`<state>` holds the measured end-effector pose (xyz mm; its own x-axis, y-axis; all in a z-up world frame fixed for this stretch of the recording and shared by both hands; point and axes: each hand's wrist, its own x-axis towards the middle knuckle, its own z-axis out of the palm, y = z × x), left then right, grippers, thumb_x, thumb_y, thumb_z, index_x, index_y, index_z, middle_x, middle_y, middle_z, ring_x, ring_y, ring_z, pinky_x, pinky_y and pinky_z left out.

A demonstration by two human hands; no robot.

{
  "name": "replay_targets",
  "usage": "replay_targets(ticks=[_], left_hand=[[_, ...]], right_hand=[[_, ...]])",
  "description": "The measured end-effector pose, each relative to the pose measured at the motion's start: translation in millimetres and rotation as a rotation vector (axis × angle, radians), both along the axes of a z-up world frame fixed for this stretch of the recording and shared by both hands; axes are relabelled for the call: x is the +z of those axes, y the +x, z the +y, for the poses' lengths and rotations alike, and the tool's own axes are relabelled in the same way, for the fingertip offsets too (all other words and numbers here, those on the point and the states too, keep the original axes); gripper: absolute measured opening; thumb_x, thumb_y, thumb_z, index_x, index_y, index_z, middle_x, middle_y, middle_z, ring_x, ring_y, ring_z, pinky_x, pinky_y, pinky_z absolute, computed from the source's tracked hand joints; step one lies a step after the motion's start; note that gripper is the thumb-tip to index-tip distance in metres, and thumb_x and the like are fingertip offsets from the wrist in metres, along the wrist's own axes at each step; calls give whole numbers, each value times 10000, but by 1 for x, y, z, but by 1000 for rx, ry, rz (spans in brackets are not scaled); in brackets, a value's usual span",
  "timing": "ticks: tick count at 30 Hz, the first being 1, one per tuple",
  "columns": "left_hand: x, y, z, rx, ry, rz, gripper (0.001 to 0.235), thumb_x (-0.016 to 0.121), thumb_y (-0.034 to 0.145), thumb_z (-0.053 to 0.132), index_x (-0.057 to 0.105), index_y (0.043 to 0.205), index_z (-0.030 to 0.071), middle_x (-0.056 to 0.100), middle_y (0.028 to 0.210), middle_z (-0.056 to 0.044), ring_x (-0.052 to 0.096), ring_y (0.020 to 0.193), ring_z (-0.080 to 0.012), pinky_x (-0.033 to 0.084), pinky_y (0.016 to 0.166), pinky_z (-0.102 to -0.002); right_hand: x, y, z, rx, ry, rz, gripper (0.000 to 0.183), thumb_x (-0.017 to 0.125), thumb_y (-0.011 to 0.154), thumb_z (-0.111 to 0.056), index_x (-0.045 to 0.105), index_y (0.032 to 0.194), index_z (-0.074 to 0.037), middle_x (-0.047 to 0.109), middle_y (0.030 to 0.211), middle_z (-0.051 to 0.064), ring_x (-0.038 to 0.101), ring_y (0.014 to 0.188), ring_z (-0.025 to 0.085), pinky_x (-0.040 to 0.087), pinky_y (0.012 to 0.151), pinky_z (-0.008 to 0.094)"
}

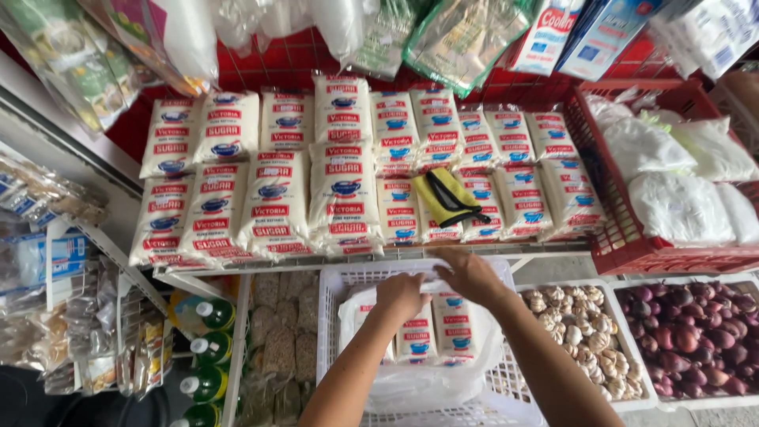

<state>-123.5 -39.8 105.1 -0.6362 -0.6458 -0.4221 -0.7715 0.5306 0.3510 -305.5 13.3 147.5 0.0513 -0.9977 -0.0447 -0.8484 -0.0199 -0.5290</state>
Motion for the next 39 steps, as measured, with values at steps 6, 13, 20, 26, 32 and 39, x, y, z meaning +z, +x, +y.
replay_targets(ticks=[6, 13, 20, 26, 32, 39], left_hand=[[38, -24, -24, 78, -286, 504, 479, 743, 891, 345, 639, 1302, 122, 678, 1240, -184, 695, 1076, -365, 568, 870, -490], [82, -34, -38, 67, -300, 435, 437, 757, 861, 263, 668, 1275, 152, 523, 1407, -224, 600, 1204, -396, 517, 942, -501], [89, -81, -94, 88, -539, 575, 474, 705, 922, 226, 626, 1371, 98, 358, 1562, -290, 462, 1331, -476, 414, 1073, -565], [132, -151, -156, 81, -662, 421, 866, 737, 892, 345, 282, 1602, 148, 94, 1646, -327, 111, 1515, -487, 186, 1191, -624], [149, -176, -204, 12, -631, 182, 1233, 820, 742, 635, 143, 1652, 152, -53, 1670, -305, -71, 1554, -463, 35, 1262, -583], [126, -178, -221, -18, -553, 174, 1291, 888, 615, 664, 217, 1637, 249, -15, 1695, -259, -59, 1561, -474, 44, 1242, -600]], right_hand=[[43, -26, -47, -27, -433, 188, 473, 724, 874, -218, 626, 1332, -151, 573, 1455, 156, 521, 1358, 380, 518, 1025, 468], [-5, -45, -101, -39, -364, 337, 717, 741, 849, -378, 458, 1490, -224, 218, 1628, 218, 154, 1490, 524, 277, 1161, 600], [25, -13, -107, -144, 177, 603, 918, 574, 934, -558, 141, 1630, -145, -36, 1712, 126, -77, 1581, 354, 16, 1260, 545], [-15, -32, -113, -161, 28, 496, 728, 524, 971, -543, 305, 1586, -221, 91, 1683, 144, -22, 1570, 404, 41, 1236, 594], [-41, -42, -120, -156, -205, 423, 661, 521, 974, -591, 376, 1546, -292, 139, 1715, 148, 97, 1528, 421, 112, 1176, 621], [-33, -40, -123, -171, -32, 408, 659, 484, 980, -616, 305, 1575, -397, 85, 1727, 131, 59, 1540, 409, 85, 1204, 619]])
